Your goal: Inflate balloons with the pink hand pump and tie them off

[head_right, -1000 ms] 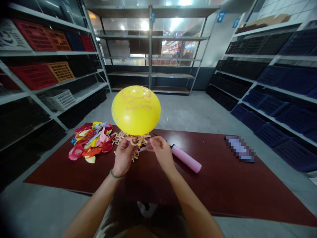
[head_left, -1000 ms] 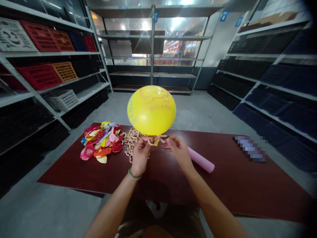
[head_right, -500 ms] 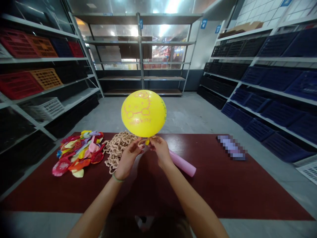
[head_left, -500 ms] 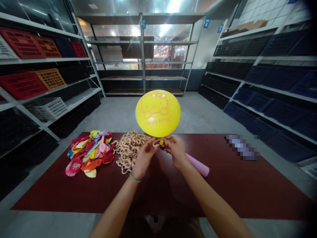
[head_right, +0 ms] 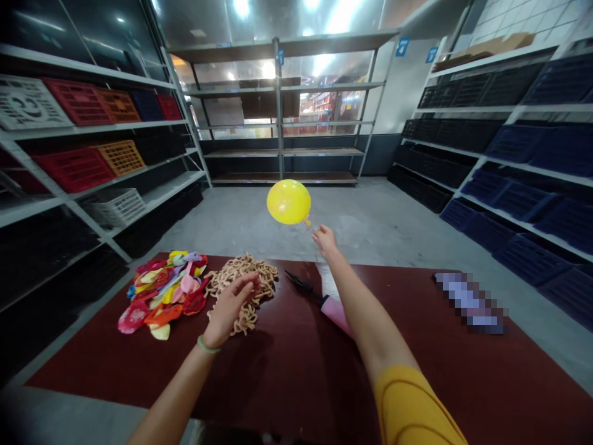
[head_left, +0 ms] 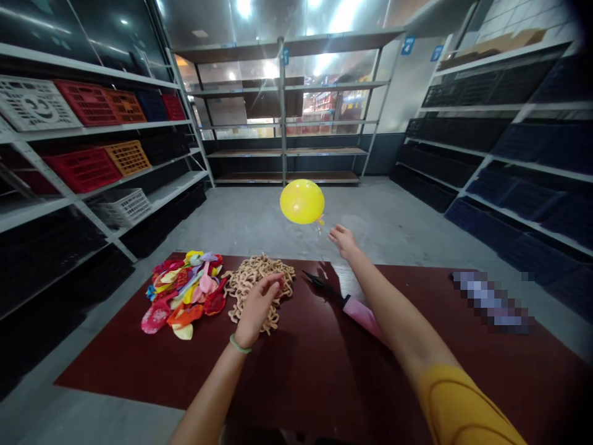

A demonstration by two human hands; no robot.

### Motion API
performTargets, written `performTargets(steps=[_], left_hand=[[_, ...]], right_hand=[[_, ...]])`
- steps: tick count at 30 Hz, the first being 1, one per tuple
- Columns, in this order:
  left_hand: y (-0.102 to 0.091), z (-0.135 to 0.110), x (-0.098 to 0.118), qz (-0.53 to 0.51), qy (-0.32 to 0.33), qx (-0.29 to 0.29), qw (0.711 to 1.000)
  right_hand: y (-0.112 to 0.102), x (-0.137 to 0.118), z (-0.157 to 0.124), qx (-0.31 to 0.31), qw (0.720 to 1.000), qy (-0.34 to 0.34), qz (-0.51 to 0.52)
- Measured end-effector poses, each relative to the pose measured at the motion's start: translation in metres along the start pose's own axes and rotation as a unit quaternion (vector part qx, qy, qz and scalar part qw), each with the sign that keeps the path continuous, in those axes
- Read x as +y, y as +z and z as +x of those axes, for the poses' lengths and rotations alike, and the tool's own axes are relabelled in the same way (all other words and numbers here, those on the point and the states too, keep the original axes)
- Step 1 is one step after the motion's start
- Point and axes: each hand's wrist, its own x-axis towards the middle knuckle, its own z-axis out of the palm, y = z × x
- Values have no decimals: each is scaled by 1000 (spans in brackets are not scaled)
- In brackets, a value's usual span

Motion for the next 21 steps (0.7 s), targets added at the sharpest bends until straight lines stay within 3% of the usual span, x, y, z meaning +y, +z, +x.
performTargets(steps=[3,7,11,17,18,21], left_hand=[[-9,2,-10,13,13,22,1000],[-22,-3,-22,55,28,47,997],[-39,-14,-25,126,59,96,986],[-74,-31,-21,170,97,174,965],[-82,-33,-20,180,99,180,962],[-113,-40,-18,226,107,208,946]], right_hand=[[-11,13,-9,-24,998,-25,-60],[-41,27,-45,-99,978,-71,-171],[-73,33,-100,-163,930,-141,-298],[-89,40,-173,-210,851,-228,-424],[-92,44,-179,-207,836,-240,-449],[-111,57,-190,-153,709,-312,-614]])
